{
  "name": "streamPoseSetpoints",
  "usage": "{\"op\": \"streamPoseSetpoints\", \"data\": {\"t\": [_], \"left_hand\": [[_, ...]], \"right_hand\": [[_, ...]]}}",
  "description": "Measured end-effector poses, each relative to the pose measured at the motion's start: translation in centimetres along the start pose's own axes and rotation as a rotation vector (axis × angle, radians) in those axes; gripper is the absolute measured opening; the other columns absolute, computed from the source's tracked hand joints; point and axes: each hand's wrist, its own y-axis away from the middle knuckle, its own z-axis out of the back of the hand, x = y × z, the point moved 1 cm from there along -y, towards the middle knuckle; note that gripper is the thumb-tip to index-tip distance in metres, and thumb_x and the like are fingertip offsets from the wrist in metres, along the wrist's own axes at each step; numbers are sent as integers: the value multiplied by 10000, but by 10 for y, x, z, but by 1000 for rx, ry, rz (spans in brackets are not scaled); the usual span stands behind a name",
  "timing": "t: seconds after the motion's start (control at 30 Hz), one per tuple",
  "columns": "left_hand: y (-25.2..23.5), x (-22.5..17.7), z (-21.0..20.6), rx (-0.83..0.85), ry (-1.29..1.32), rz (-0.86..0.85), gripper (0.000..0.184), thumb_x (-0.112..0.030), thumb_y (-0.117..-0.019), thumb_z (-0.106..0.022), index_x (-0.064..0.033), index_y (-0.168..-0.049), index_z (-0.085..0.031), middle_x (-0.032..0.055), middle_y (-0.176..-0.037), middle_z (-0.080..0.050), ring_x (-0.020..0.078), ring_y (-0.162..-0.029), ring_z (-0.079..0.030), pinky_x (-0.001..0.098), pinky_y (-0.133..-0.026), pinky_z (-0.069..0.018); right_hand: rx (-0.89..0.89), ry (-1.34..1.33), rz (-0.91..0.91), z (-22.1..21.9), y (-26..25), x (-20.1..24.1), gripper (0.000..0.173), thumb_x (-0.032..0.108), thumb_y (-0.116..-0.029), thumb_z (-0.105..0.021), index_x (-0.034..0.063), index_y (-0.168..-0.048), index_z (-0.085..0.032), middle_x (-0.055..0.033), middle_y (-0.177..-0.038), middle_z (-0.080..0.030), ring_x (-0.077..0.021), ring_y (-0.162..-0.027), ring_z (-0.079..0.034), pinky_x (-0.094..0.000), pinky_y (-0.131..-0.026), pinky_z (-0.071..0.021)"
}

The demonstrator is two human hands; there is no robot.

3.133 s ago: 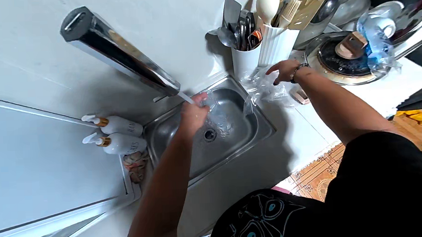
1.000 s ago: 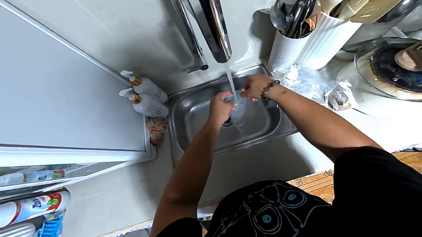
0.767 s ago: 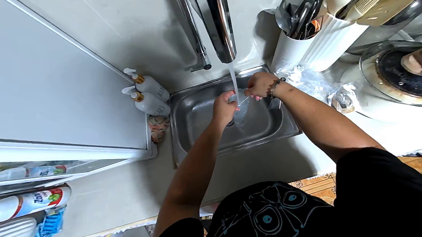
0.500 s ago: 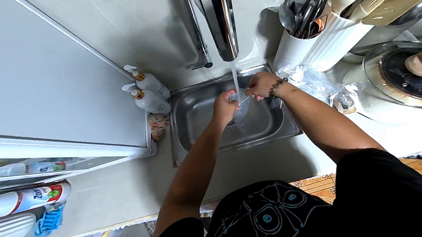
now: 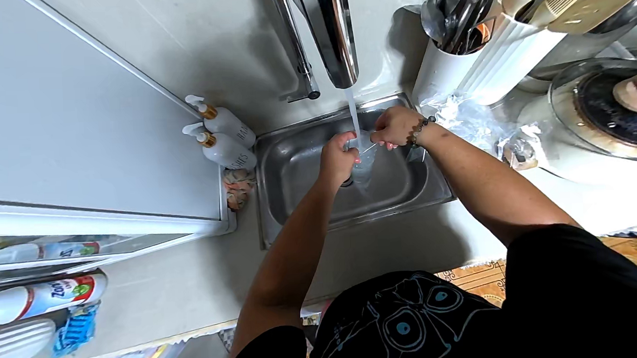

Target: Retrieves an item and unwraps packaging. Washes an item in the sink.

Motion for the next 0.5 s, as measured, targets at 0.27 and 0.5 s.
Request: {"op": "streamPoseSetpoints", "data": {"t": [0.27, 0.5], "left_hand": [[1, 0, 0, 10, 12, -17, 394, 48, -934, -597, -45, -1313, -648, 113, -1382, -616, 176, -844, -714, 358, -764, -615], [6, -5, -2, 17, 35, -8, 438, 55, -925, -611, -27, -1354, -622, 136, -1382, -613, 201, -866, -720, 387, -787, -620]], "right_hand": [[4, -18, -2, -1, -1, -4, 350, 401, -966, -663, 92, -822, -744, -57, -659, -680, -205, -593, -645, -509, -647, -532], [-276, -153, 102, 33, -22, 14, 271, 304, -995, -632, 60, -1046, -738, -121, -875, -731, -278, -788, -713, -564, -791, -570]]}}
